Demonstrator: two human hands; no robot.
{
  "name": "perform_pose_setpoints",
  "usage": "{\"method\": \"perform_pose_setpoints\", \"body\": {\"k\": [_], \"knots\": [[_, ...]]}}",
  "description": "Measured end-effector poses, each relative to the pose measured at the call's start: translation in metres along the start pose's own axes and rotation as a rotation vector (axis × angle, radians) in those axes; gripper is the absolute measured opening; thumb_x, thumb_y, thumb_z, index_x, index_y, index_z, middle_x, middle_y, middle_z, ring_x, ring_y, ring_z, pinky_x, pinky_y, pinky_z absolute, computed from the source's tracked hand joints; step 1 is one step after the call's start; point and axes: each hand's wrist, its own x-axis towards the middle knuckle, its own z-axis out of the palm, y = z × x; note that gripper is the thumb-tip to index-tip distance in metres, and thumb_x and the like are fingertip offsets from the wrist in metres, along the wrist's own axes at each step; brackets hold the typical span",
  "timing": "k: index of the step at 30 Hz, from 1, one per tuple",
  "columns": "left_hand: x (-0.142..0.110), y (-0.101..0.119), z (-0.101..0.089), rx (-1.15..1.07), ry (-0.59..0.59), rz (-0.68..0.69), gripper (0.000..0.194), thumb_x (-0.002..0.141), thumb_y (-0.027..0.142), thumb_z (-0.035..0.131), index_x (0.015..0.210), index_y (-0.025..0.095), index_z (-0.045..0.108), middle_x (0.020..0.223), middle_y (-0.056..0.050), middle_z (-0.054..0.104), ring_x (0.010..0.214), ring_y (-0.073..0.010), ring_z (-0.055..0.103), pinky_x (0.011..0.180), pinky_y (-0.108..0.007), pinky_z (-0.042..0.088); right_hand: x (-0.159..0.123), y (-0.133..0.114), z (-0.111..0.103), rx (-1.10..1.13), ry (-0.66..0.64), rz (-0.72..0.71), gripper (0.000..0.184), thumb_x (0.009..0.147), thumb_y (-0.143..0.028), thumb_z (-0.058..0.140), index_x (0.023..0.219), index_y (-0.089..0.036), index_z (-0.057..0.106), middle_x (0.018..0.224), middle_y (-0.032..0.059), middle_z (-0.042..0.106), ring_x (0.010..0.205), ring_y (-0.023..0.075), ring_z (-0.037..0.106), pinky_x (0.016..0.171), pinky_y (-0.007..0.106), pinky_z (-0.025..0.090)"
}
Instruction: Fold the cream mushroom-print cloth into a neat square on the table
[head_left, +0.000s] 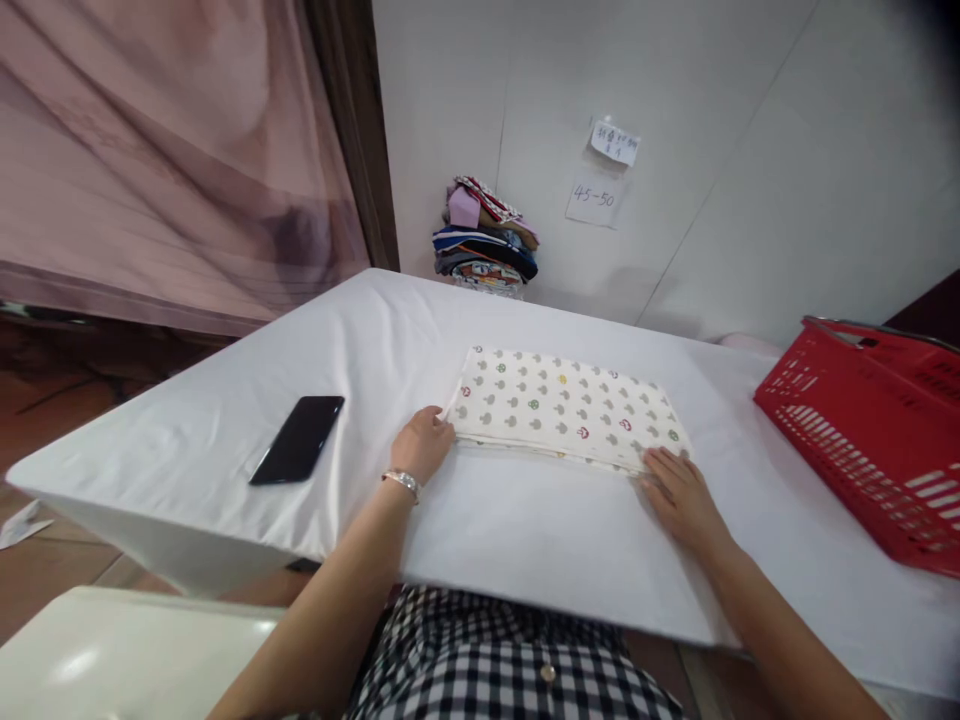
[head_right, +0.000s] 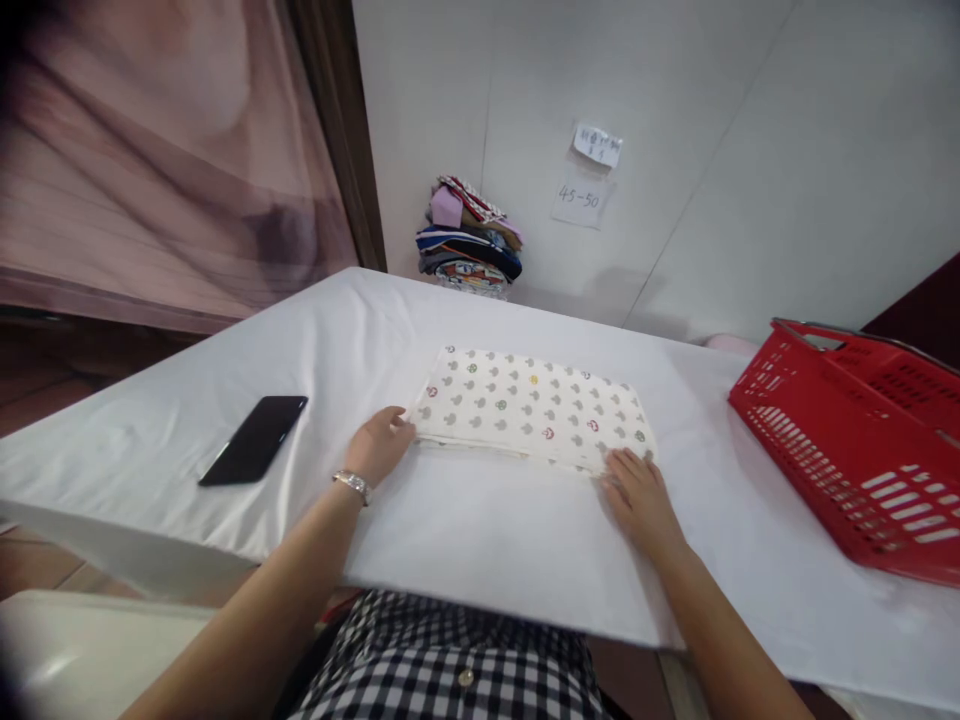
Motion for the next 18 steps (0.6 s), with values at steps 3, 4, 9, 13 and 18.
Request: {"method": "perform_pose_setpoints", "body": {"k": [3,4,9,13,18], "knots": [[-0.004,0.008,-0.001,0.144,0.189,0.208,0.028,0.084,0.032,0.05,0.105,0.019,0.061,0.109,-0.009,0.061,0.099,-0.0251,0.055,0.079,-0.035,0.044,0.018,-0.024,0.001,0.128,0.061,-0.07,0.034,0.091,-0.033,0.041,0.116,-0.023,0.06,0.12,0.0075,0.062,0.119,0.0262,0.049,0.103,0.05,0.032],[-0.005,0.013,-0.001,0.167,0.224,0.303,0.025,0.085,0.031,0.05,0.102,0.019,0.063,0.107,-0.009,0.062,0.099,-0.0253,0.054,0.081,-0.036,0.043,0.027,-0.033,0.001,0.179,0.092,-0.094,0.031,0.091,-0.032,0.041,0.111,-0.023,0.063,0.115,0.0071,0.064,0.116,0.0258,0.052,0.101,0.049,0.035],[-0.008,0.045,0.015,0.186,0.068,0.698,0.015,0.085,0.027,0.055,0.093,0.021,0.067,0.095,-0.006,0.065,0.093,-0.0222,0.054,0.079,-0.036,0.041,0.072,-0.083,0.002,0.373,0.076,-0.21,0.027,0.091,-0.031,0.043,0.093,-0.024,0.069,0.103,0.0058,0.067,0.097,0.022,0.06,0.088,0.039,0.046],[-0.005,0.053,0.035,0.203,-0.05,0.76,0.014,0.085,0.025,0.055,0.083,0.021,0.068,0.086,-0.004,0.065,0.086,-0.0197,0.053,0.076,-0.034,0.04,0.095,-0.11,0.011,0.388,0.018,-0.267,0.023,0.09,-0.028,0.047,0.09,-0.024,0.07,0.096,0.005,0.067,0.089,0.0198,0.059,0.081,0.036,0.047],[0.002,0.043,0.05,0.087,-0.031,0.741,0.017,0.088,0.027,0.052,0.085,0.02,0.068,0.086,-0.003,0.064,0.082,-0.0171,0.053,0.077,-0.032,0.041,0.099,-0.116,0.029,0.41,0.054,-0.219,0.018,0.088,-0.025,0.052,0.088,-0.023,0.07,0.094,0.0054,0.067,0.088,0.0201,0.059,0.08,0.036,0.047]]}}
